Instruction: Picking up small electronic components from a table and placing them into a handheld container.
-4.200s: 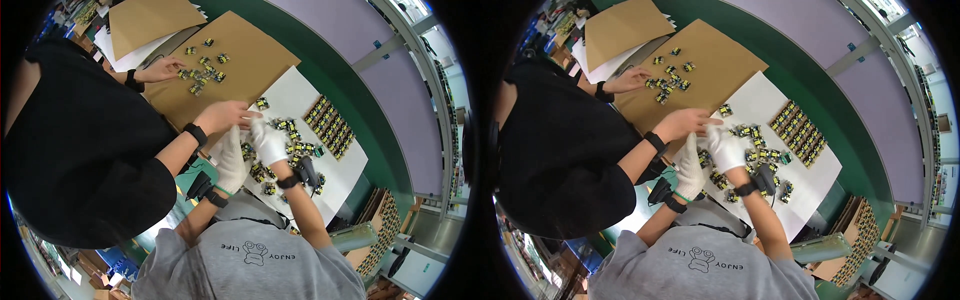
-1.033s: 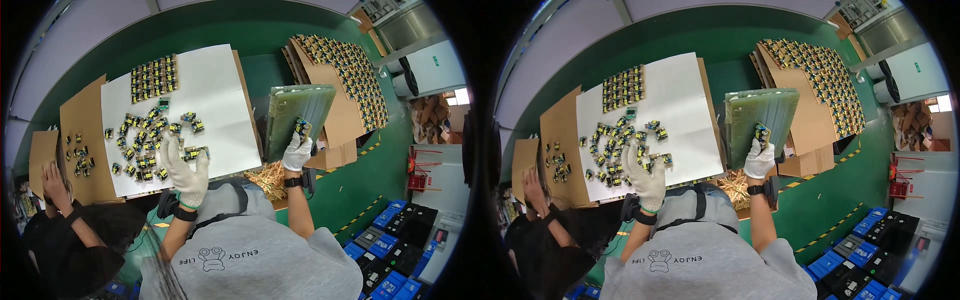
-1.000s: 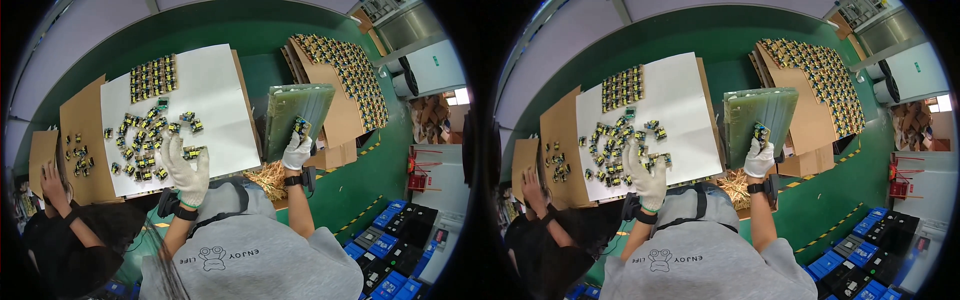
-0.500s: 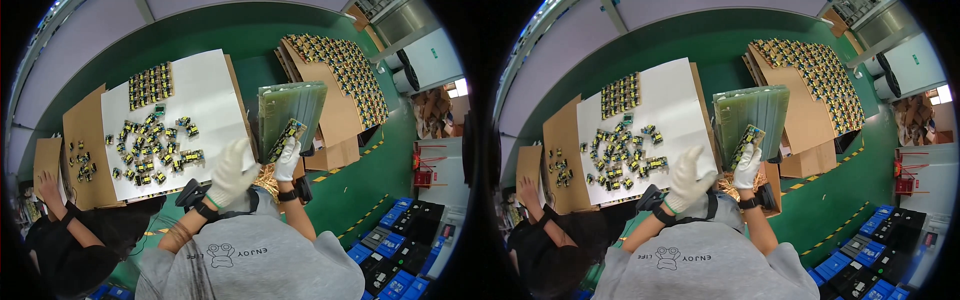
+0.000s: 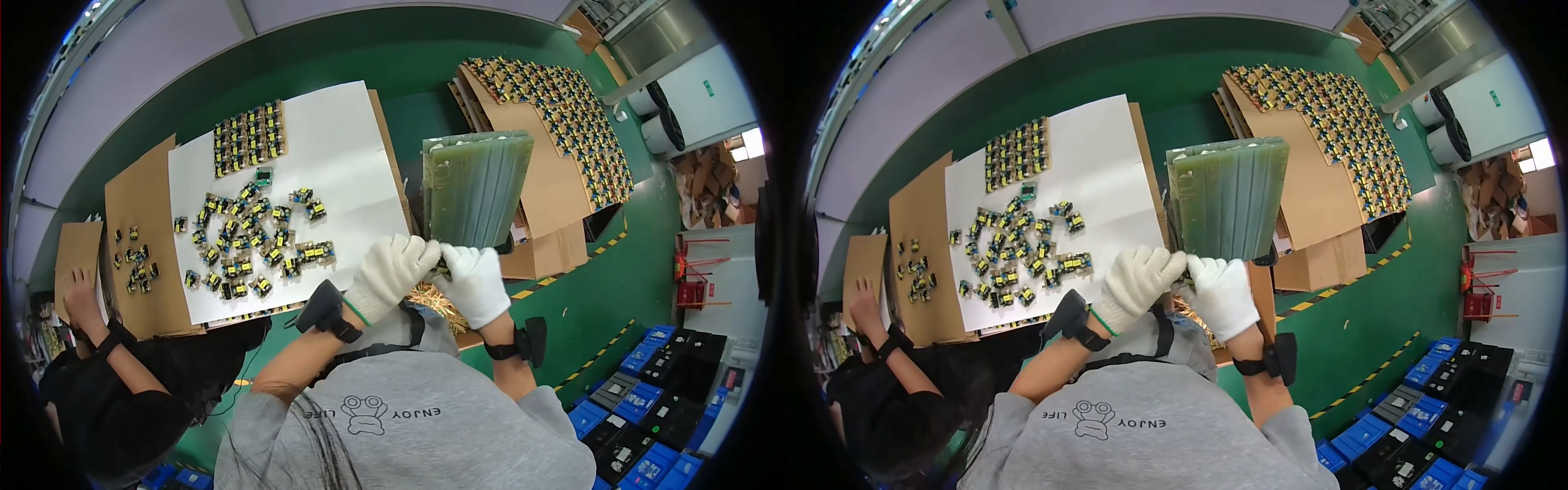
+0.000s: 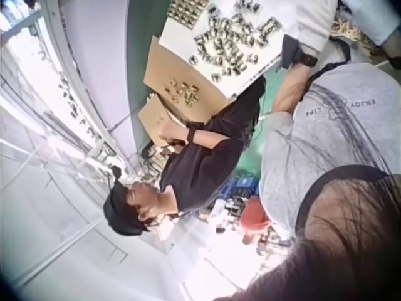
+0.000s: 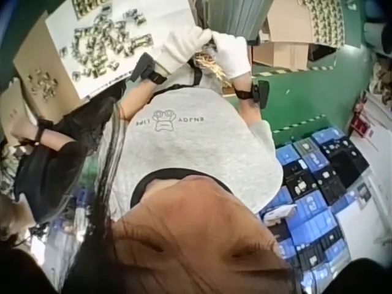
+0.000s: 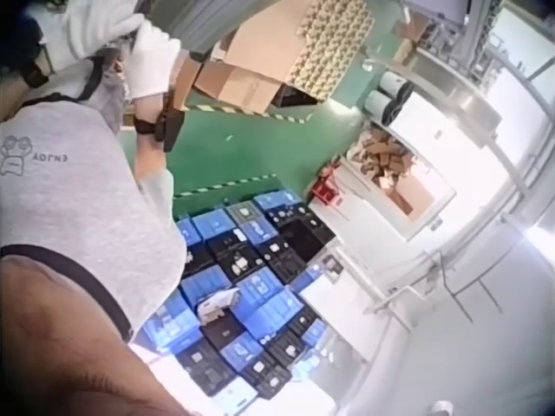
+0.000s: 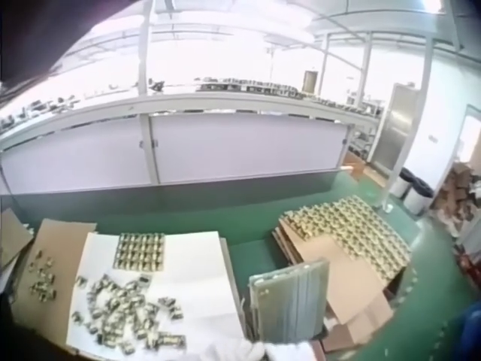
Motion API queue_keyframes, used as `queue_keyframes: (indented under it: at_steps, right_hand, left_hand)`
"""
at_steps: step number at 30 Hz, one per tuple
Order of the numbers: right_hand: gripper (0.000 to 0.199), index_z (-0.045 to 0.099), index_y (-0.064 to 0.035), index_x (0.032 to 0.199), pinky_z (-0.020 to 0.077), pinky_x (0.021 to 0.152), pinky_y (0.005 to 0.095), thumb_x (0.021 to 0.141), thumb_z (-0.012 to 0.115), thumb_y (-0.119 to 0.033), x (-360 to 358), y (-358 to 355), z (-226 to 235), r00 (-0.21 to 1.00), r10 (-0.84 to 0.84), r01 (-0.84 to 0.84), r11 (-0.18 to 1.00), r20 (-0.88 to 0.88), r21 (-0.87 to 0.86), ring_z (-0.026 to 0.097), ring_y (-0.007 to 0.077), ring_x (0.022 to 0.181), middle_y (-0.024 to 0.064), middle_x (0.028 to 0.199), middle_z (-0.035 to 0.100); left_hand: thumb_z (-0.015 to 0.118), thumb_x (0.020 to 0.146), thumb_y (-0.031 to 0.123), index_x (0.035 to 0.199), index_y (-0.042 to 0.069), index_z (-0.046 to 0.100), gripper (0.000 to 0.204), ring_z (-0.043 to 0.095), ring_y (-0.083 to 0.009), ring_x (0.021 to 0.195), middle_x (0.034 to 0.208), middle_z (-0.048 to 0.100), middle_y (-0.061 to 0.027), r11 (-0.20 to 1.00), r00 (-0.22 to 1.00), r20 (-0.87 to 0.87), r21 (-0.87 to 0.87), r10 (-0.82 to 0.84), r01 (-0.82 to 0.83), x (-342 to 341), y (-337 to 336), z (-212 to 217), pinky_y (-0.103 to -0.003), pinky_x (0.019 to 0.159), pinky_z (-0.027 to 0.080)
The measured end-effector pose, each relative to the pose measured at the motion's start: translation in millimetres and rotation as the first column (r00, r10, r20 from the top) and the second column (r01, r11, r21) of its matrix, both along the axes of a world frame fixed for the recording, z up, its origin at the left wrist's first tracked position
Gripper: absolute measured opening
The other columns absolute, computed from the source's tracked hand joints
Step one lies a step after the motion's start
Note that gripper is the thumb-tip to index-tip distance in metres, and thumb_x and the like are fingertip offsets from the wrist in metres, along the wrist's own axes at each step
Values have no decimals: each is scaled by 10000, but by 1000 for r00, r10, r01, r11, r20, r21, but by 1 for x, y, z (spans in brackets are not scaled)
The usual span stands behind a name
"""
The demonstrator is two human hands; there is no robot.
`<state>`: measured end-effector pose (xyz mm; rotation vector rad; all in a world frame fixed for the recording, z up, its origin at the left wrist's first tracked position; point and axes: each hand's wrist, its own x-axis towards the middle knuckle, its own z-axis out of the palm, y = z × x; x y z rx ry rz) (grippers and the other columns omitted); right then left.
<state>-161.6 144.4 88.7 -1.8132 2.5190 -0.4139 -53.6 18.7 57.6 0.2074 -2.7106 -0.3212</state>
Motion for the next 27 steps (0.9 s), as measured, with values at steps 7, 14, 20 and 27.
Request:
queue_keyframes:
  at_steps: [7, 14, 20, 27]
  right_hand:
    - [213, 532, 8, 919, 449, 706, 291, 814, 654, -131, -5, 15, -76, 650, -299, 635, 718, 699, -284, 529, 144, 746, 90, 825, 571]
    - [290, 512, 17, 884, 451, 664, 355, 830, 677, -216, -34, -19, -104, 662, -444, 739, 523, 604, -426, 532, 249, 665, 122, 761, 551]
    - [245, 498, -3, 921, 433, 627, 328, 916, 555, -240, -41, -21, -123, 755, -473, 655, 535, 453, -534, 502, 195, 645, 101, 737, 532]
    - [250, 497, -11, 892, 438, 635, 395, 884, 579, -248, -42, -15, -124, 709, -420, 696, 542, 566, -471, 523, 328, 648, 149, 740, 532]
  left_hand:
    - [716, 651, 174, 1289, 159, 402, 712, 433, -337, 1156, 1235, 427, -124, 886, 874, -212, -62, 437, -459, 14, -6, -9, -480, 895, 378]
    - [751, 616, 202, 1339, 182, 346, 830, 331, -369, 1259, 1354, 326, -138, 830, 818, -145, 140, 557, -541, 24, -13, -14, -503, 966, 301]
    - [754, 615, 213, 1346, 167, 338, 843, 327, -376, 1254, 1344, 321, -145, 779, 786, -54, 183, 616, -599, 28, -16, -17, -512, 962, 303]
    - [743, 643, 230, 1379, 121, 309, 861, 237, -368, 1303, 1398, 238, -154, 786, 806, -5, 224, 592, -576, 25, -18, -27, -515, 998, 233]
